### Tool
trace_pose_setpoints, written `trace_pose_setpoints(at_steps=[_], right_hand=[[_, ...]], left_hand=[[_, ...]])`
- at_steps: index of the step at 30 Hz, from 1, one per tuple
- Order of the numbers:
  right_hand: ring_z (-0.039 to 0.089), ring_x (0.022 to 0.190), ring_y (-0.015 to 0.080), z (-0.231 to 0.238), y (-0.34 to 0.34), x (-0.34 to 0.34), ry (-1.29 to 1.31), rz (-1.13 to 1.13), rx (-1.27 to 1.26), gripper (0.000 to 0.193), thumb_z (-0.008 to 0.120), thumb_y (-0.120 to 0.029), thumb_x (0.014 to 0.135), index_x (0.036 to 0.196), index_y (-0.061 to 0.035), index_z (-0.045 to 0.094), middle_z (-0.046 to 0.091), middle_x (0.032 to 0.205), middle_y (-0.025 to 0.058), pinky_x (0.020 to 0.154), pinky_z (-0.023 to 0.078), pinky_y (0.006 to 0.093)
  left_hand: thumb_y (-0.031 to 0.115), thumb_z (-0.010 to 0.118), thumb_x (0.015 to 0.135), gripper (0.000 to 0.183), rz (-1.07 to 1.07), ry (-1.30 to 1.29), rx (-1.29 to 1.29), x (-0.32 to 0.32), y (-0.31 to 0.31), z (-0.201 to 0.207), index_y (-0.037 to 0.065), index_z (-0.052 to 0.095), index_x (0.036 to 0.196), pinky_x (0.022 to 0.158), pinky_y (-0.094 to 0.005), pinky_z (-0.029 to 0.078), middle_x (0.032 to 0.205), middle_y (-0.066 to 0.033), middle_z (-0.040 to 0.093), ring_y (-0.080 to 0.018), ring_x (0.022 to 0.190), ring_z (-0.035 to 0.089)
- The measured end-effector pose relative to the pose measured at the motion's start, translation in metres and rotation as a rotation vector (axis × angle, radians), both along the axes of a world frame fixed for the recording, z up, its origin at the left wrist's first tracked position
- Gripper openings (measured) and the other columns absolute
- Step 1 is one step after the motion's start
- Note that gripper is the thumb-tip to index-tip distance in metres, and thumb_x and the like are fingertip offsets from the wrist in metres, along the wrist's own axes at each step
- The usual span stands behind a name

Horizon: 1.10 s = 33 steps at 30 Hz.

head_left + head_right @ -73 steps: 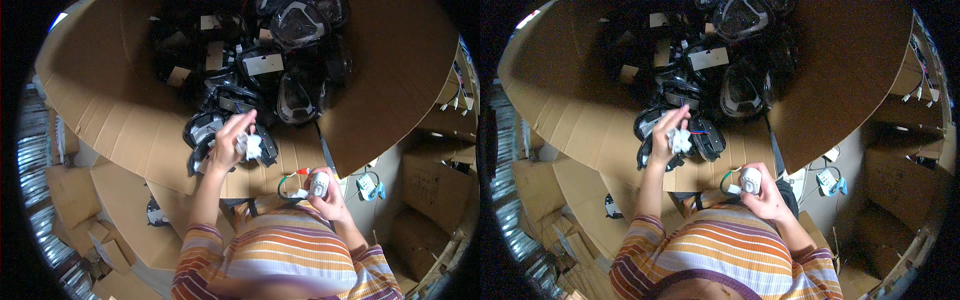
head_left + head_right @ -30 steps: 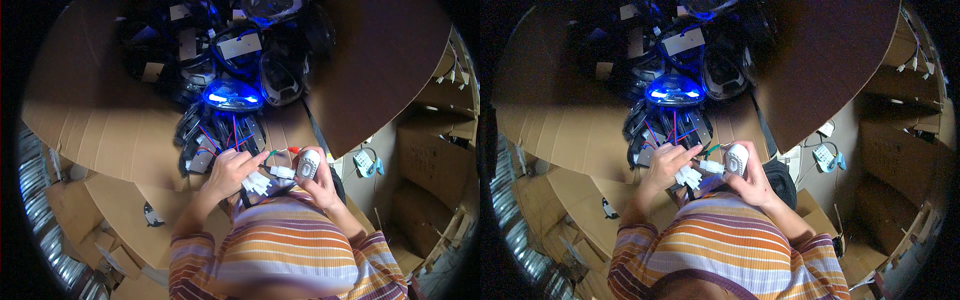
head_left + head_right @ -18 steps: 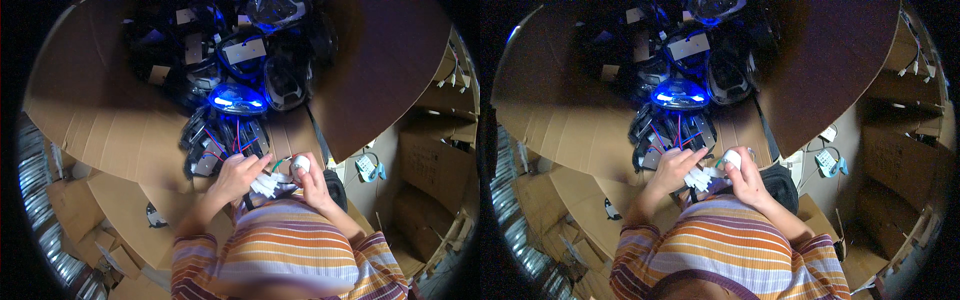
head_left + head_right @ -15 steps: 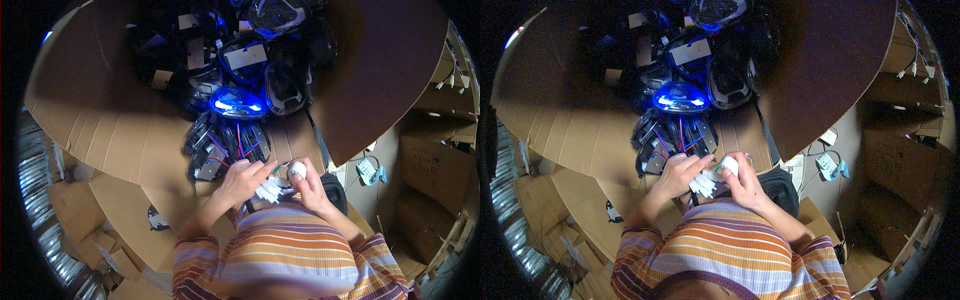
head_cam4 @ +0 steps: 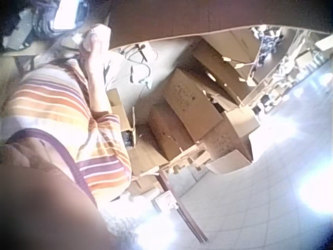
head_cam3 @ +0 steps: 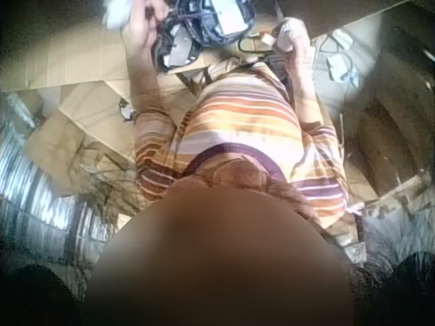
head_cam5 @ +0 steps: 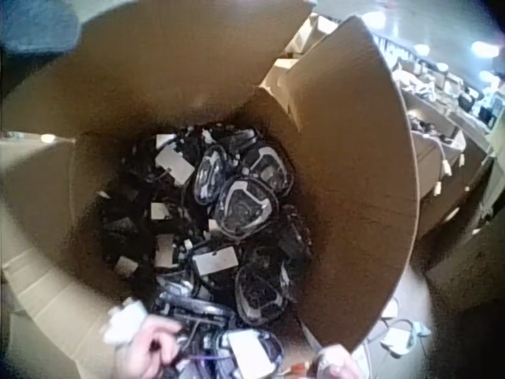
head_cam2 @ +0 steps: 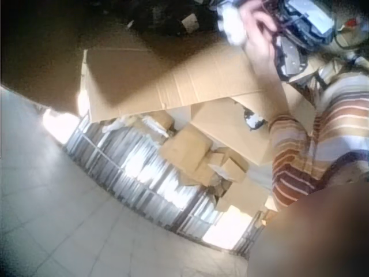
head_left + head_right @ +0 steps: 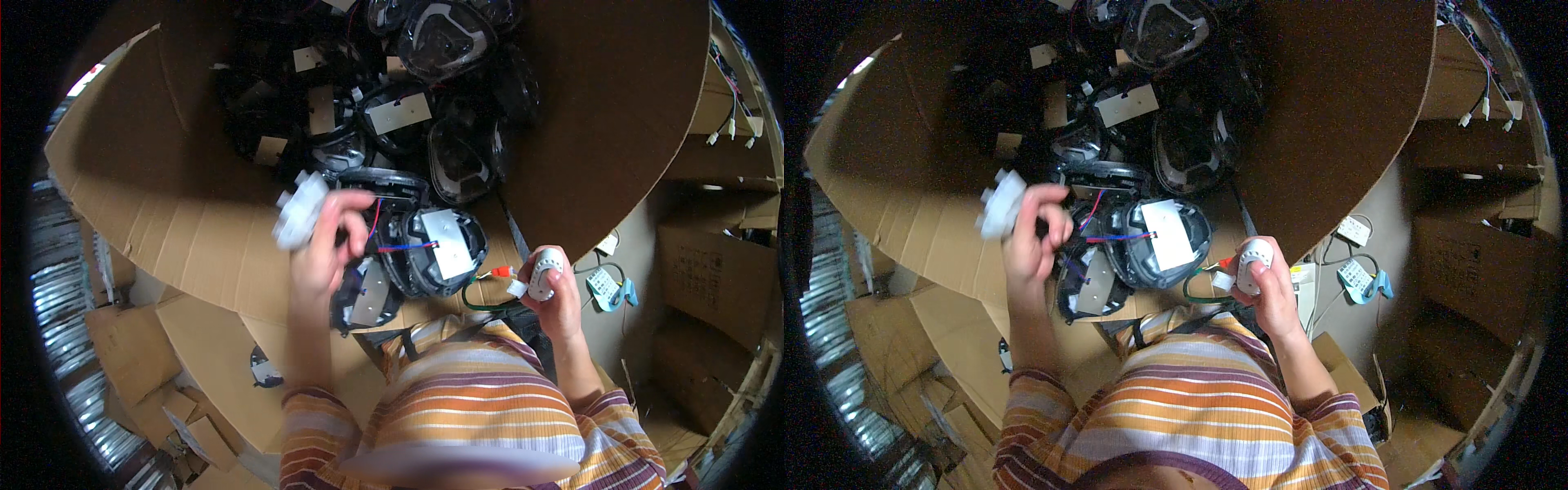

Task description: The person tests automotive headlight assemblies for electrical functionality by connecting them to a power source with an electrical connector and toggling a handheld tester switch.

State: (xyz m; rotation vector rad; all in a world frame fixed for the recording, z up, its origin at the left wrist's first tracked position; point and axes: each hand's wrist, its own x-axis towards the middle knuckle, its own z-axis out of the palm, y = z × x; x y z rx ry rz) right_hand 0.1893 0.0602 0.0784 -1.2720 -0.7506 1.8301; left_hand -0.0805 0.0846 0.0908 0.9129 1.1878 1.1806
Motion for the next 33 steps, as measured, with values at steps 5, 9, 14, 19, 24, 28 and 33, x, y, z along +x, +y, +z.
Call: trace_pose_setpoints(at_steps=[5,9,14,19,24,28,33], right_hand=[[0.046,0.064,0.0093,0.003,-0.003,0.007,-0.027,-0.039,0.003,0.036,0.045,-0.039,0.069,0.09,-0.0096,0.04,0.048,0.072,0.0051,0.044,0.037,0.016],[0.041,0.059,0.0068,0.002,-0.004,0.012,0.02,-0.038,-0.007,0.028,0.042,-0.03,0.075,0.092,-0.0082,0.038,0.046,0.073,0.0039,0.043,0.032,0.0165],[0.041,0.058,0.0065,-0.001,-0.004,0.016,0.03,-0.022,-0.007,0.027,0.042,-0.029,0.075,0.091,-0.0078,0.038,0.046,0.072,0.0036,0.043,0.032,0.0154],[0.039,0.054,0.0061,-0.002,-0.006,0.02,0.052,0.002,0.017,0.024,0.04,-0.027,0.077,0.09,-0.006,0.038,0.045,0.07,0.0036,0.041,0.031,0.0155],[0.037,0.051,0.0058,-0.01,-0.013,0.016,0.068,0.049,0.04,0.018,0.038,-0.02,0.079,0.088,-0.0047,0.038,0.044,0.069,0.0038,0.042,0.03,0.0164],[0.037,0.052,0.0059,-0.008,-0.013,0.016,0.124,0.06,0.032,0.016,0.036,-0.017,0.079,0.088,-0.0044,0.038,0.044,0.069,0.0038,0.042,0.03,0.0165],[0.036,0.052,0.0055,-0.011,-0.012,0.019,0.113,0.079,0.024,0.014,0.036,-0.016,0.079,0.088,-0.0046,0.038,0.042,0.068,0.0028,0.042,0.03,0.0164]], left_hand=[[0.011,0.049,0.076,0.013,0.05,0.091,-0.054,0.021,0.089,-0.01,0.002,0.056,0.082,0.037,-0.0161,0.023,0.051,0.006,0.04,-0.0011,0.041,0.03],[0.013,0.052,0.068,0.019,-0.075,0.595,-0.09,0.022,0.149,-0.056,0.0,0.056,0.081,0.051,-0.0236,0.037,0.065,-0.0047,0.055,-0.0127,0.054,0.048],[0.017,0.053,0.064,0.024,-0.12,1.034,-0.16,0.024,0.202,-0.107,-0.003,0.055,0.078,0.063,-0.033,0.042,0.077,-0.0191,0.056,-0.0294,0.072,0.055],[0.019,0.054,0.064,0.031,-0.2,1.257,-0.267,0.031,0.209,-0.121,0.004,0.053,0.091,0.073,-0.0357,0.04,0.089,-0.0215,0.052,-0.0317,0.086,0.05],[0.022,0.055,0.065,0.034,-0.281,1.27,-0.144,0.027,0.198,-0.116,0.006,0.052,0.095,0.075,-0.0366,0.039,0.092,-0.0199,0.052,-0.0318,0.089,0.048],[0.022,0.055,0.063,0.032,-0.388,1.311,-0.07,0.021,0.178,-0.101,0.008,0.053,0.092,0.07,-0.0378,0.041,0.088,-0.0168,0.053,-0.0315,0.083,0.05],[0.013,0.055,0.061,0.023,0.16,1.261,0.213,-0.017,0.101,-0.086,0.006,0.053,0.083,0.061,-0.0369,0.042,0.078,-0.0142,0.054,-0.0313,0.073,0.051]])
